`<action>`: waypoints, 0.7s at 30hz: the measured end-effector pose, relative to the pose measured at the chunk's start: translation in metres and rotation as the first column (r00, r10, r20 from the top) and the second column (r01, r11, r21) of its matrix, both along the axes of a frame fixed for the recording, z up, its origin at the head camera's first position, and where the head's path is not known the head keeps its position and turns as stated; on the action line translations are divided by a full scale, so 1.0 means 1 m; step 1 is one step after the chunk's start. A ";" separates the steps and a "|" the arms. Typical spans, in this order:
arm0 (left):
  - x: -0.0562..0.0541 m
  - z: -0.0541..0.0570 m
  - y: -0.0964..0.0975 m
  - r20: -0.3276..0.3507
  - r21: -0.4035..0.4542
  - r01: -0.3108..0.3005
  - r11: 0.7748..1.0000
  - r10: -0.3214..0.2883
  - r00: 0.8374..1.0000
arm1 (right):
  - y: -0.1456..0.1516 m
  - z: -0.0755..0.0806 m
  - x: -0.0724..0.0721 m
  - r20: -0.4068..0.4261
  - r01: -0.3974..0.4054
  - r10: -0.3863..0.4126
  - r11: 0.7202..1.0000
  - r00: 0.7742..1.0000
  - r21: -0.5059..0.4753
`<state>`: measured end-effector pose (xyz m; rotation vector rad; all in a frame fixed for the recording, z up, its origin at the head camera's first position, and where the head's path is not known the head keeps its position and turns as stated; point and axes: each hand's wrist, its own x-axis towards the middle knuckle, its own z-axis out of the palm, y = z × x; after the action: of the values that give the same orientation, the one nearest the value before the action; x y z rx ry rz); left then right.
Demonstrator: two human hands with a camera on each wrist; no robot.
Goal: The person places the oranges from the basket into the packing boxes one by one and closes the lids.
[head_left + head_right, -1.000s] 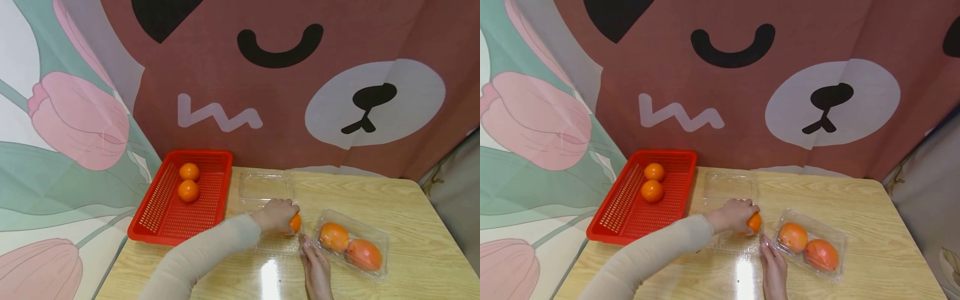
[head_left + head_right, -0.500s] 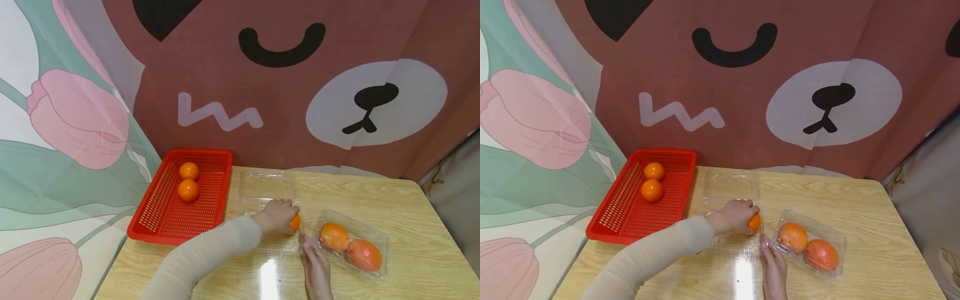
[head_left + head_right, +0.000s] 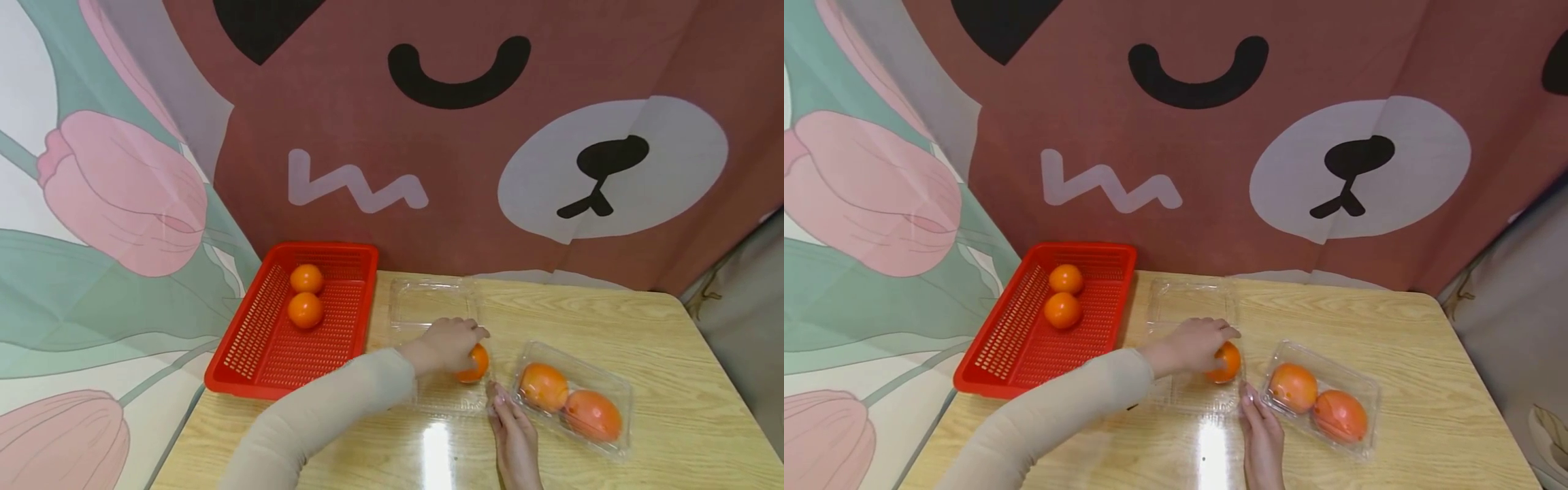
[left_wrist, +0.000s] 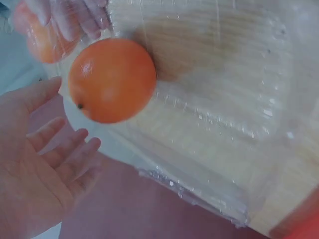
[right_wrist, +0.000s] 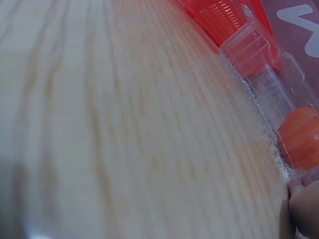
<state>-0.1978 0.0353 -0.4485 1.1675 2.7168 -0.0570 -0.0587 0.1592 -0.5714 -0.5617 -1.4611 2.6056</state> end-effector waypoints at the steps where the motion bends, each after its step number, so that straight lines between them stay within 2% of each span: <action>1: -0.001 0.003 -0.003 0.005 0.010 0.002 1.000 -0.002 1.000 | 0.000 0.000 0.000 -0.001 -0.001 0.001 1.000 1.000 0.002; 8: -0.005 0.024 -0.026 0.016 0.094 0.013 0.995 -0.014 1.000 | 0.000 0.001 0.001 -0.028 0.007 -0.008 1.000 1.000 -0.025; 13: -0.006 0.039 -0.048 0.029 0.189 0.003 0.982 -0.009 1.000 | -0.001 0.001 0.002 -0.057 -0.003 0.000 0.999 0.998 -0.048; 18: -0.009 0.044 -0.073 -0.006 0.286 -0.013 0.958 0.016 1.000 | 0.000 0.002 0.001 -0.013 0.010 -0.011 0.999 1.000 -0.049; 21: -0.011 0.046 -0.089 -0.038 0.314 -0.038 0.949 0.053 0.998 | 0.000 0.002 0.000 0.007 0.013 -0.013 0.999 1.000 -0.046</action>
<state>-0.2086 -0.0537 -0.4026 1.1909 2.8659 0.3723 -0.0585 0.1594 -0.5693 -0.5830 -1.3981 2.6359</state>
